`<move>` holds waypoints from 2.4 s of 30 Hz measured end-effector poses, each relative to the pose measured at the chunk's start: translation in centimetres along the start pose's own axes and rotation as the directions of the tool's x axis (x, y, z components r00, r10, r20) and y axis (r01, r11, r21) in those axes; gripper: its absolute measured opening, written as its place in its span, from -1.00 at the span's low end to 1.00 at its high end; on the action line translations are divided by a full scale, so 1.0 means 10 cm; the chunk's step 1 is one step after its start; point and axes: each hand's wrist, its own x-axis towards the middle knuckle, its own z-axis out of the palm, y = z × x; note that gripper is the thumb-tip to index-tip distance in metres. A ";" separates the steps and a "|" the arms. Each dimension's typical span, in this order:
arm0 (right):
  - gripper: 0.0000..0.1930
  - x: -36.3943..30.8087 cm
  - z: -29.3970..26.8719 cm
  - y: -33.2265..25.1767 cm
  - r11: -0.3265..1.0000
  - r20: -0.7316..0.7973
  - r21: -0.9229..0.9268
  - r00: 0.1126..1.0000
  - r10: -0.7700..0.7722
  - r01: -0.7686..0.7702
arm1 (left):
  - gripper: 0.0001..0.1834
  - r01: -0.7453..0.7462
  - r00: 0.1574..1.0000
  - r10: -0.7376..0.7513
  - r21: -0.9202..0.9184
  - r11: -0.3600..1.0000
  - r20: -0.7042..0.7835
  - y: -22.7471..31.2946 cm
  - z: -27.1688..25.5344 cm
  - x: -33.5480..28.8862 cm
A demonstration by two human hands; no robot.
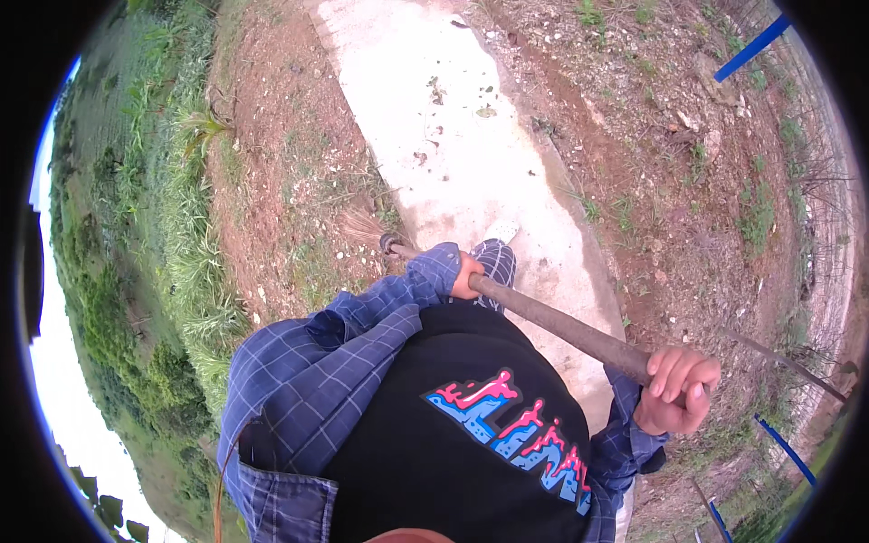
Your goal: The person sweeps a concrete path on a hillside using a long-handled broom made of twigs, moving dirt and debris from the center toward the edges.
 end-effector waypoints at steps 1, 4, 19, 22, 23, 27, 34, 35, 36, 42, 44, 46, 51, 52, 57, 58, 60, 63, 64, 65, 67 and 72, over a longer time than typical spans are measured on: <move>-0.78 0.00 0.02 -0.12 0.999 -0.022 -0.015 0.998 -0.052 0.052 | -0.77 -0.009 1.000 0.009 -0.015 1.000 0.012 0.07 -0.13 0.07; -0.74 -0.03 0.13 -0.63 0.953 0.145 -0.148 0.959 -0.244 0.265 | -0.78 -0.290 0.953 0.283 -0.051 0.956 -0.111 0.31 -0.14 0.62; -0.75 0.85 0.75 0.82 0.997 0.186 -0.079 0.982 0.026 -0.011 | -0.79 0.000 0.996 -0.001 -0.013 1.000 -0.092 -1.14 -0.03 0.79; -0.78 0.83 0.51 1.18 0.982 -0.138 0.075 0.973 0.185 -0.176 | -0.75 0.184 0.946 -0.107 -0.236 0.954 0.306 -1.18 -0.39 0.21; -0.79 0.94 0.49 1.25 0.971 -0.222 0.136 0.949 0.224 -0.198 | -0.73 0.108 0.976 -0.055 -0.244 0.964 0.212 -1.14 -0.50 0.07; -0.80 1.27 0.78 0.87 0.991 -0.008 0.129 0.999 0.041 -0.039 | -0.75 0.067 0.991 -0.049 -0.149 0.987 0.123 -1.22 -0.97 0.22; -0.77 1.66 1.75 -0.10 0.795 0.465 -0.099 0.735 -0.494 0.598 | -0.72 -0.610 0.787 0.602 -0.020 0.792 -0.137 -0.45 -2.28 1.80; -0.76 1.71 1.85 0.08 0.768 0.477 -0.300 0.786 -0.393 0.566 | -0.72 -0.618 0.775 0.610 0.003 0.786 -0.165 -0.58 -2.37 1.98; -0.76 1.74 1.98 0.27 0.690 0.464 -0.501 0.835 -0.295 0.522 | -0.72 -0.603 0.779 0.597 0.032 0.797 -0.194 -0.70 -2.41 2.13; -0.79 1.91 2.10 1.51 0.919 0.363 -0.352 0.931 -0.040 0.177 | -0.70 -0.265 0.940 0.265 0.027 0.964 -0.214 -2.00 -1.77 1.97; -0.79 1.86 1.94 1.60 0.971 0.133 -0.240 0.991 0.021 0.012 | -0.69 -0.122 0.983 0.120 -0.009 0.992 -0.138 -2.31 -1.54 1.41; -0.81 1.79 1.77 1.86 0.980 -0.070 -0.115 0.985 0.156 -0.163 | -0.63 -0.013 0.989 0.008 -0.039 0.999 -0.145 -2.57 -1.29 0.81; -0.81 1.70 1.66 2.18 0.937 -0.184 0.133 0.921 0.344 -0.324 | -0.52 0.093 0.986 -0.061 -0.208 0.974 0.155 -2.38 -1.72 -0.17; -0.81 1.74 1.70 2.14 0.946 -0.129 0.130 0.941 0.314 -0.298 | -0.57 0.160 0.985 -0.144 -0.173 0.972 0.097 -2.30 -1.74 -0.27; -0.77 2.10 2.07 1.02 0.996 0.090 -0.092 0.996 -0.013 0.021 | -0.74 -0.029 0.961 -0.013 -0.150 0.988 -0.277 -1.86 -2.13 0.29; -0.77 2.12 2.22 0.75 0.978 0.139 -0.167 0.985 -0.099 0.122 | -0.74 -0.166 0.916 0.121 -0.086 0.982 -0.383 -1.74 -2.21 0.53; -0.76 2.13 2.41 0.52 0.894 0.258 -0.325 0.939 -0.228 0.307 | -0.74 -0.362 0.828 0.297 -0.050 0.931 -0.475 -1.45 -2.56 0.88; -0.75 2.10 2.92 0.71 0.723 0.510 -0.491 0.833 -0.214 0.486 | -0.69 -0.462 0.748 0.367 -0.037 0.886 -0.553 -1.41 -2.61 1.51; -0.74 2.11 3.09 0.87 0.676 0.595 -0.535 0.794 -0.124 0.507 | -0.68 -0.547 0.703 0.440 -0.030 0.837 -0.560 -1.44 -2.56 1.76; -0.75 2.07 3.20 1.05 0.710 0.640 -0.498 0.764 -0.086 0.497 | -0.67 -0.622 0.651 0.508 -0.012 0.783 -0.564 -1.53 -2.49 1.98; -0.77 2.11 3.20 1.25 0.769 0.734 -0.443 0.679 0.016 0.461 | -0.66 -0.690 0.613 0.551 -0.043 0.723 -0.566 -1.60 -2.07 2.24; -0.73 2.31 2.64 1.20 0.932 0.497 -0.284 0.866 -0.058 0.226 | -0.74 -0.299 0.932 0.251 -0.165 0.940 -0.261 -1.95 -1.80 1.09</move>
